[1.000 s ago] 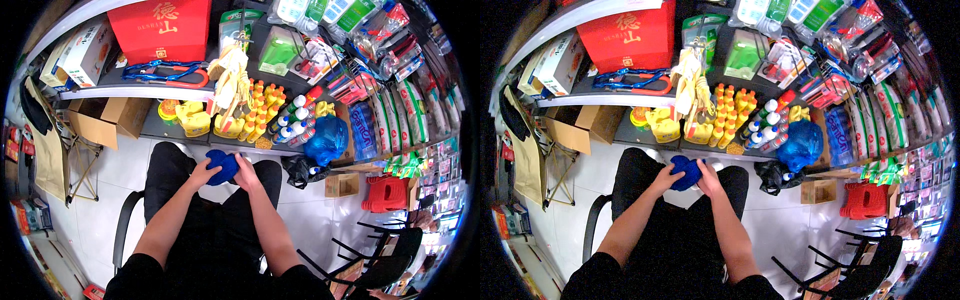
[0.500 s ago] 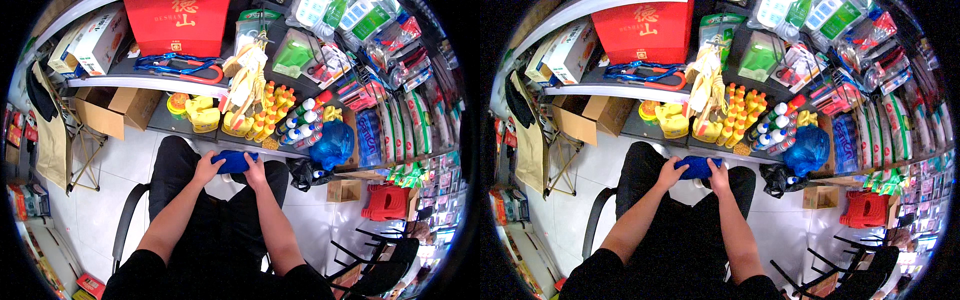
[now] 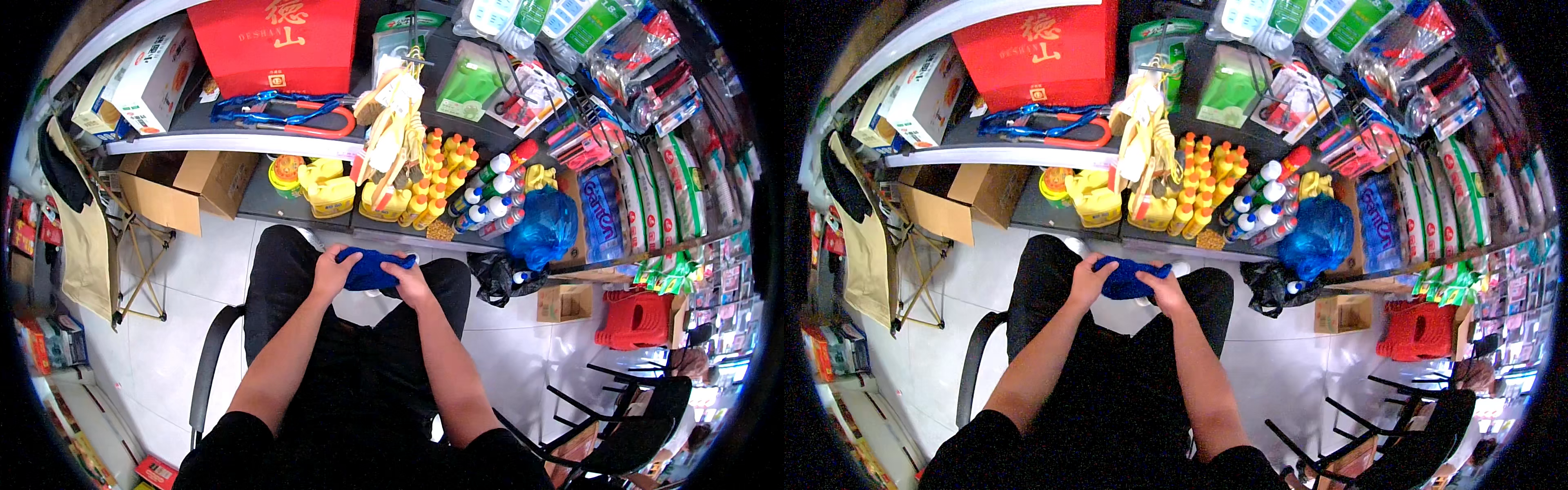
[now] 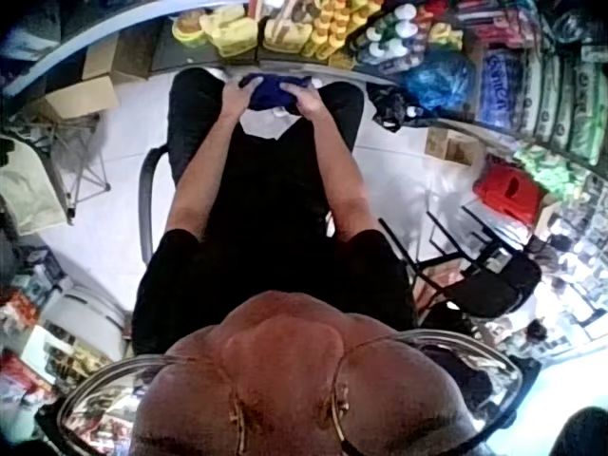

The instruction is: The person cleans a set of brushes with a blue cloth, wiping each brush one at a time and then gathering them back together.

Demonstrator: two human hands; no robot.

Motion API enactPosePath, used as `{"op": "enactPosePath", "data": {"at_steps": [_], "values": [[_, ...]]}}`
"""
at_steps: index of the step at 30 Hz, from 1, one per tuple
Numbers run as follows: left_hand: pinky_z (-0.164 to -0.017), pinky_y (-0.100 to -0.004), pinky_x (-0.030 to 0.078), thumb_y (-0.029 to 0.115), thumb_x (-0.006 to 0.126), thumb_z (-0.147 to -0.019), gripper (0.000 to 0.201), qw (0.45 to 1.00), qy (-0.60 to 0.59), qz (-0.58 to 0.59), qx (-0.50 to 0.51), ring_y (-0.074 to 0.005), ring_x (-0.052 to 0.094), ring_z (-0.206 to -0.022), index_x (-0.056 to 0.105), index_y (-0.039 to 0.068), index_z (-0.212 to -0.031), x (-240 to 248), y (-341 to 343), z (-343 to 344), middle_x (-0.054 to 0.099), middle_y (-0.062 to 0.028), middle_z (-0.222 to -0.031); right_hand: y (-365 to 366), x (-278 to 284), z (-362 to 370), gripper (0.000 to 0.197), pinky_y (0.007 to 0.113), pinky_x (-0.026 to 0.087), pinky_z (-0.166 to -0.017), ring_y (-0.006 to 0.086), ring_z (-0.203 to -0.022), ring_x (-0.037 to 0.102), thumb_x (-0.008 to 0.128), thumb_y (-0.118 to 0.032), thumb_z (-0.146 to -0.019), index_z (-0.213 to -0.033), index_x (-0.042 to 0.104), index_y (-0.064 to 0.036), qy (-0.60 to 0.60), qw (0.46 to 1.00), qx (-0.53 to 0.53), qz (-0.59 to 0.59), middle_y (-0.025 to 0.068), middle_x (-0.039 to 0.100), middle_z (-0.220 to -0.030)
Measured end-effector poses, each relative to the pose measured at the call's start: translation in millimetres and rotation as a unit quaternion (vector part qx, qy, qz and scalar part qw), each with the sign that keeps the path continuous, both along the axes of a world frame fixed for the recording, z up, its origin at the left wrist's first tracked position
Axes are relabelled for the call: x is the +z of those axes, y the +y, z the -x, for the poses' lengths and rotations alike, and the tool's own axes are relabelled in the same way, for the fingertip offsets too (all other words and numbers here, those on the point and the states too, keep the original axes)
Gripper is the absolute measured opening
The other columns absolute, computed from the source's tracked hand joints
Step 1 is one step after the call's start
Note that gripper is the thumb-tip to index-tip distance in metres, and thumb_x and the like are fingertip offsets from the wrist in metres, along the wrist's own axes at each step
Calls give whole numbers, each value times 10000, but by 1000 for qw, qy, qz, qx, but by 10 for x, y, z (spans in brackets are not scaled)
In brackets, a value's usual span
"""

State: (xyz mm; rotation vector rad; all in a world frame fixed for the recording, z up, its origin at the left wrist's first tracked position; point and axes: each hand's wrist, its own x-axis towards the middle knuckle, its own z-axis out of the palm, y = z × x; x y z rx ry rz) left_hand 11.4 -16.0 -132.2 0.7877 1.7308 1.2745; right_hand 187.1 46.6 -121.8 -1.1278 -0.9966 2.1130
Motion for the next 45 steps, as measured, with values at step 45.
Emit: {"op": "enactPosePath", "data": {"at_steps": [45], "values": [[-711,-354,543,61,473,-817,470,980,-37,16,-196,-246,649,-839,323,-30,-1253,501,1256,202,571,-143,-1032,786,-467,237,519,278,452,-827,185,-975,554,567,6,-770,-1268,432,-51,-17,982,-178,-54,126,563,-1146]]}}
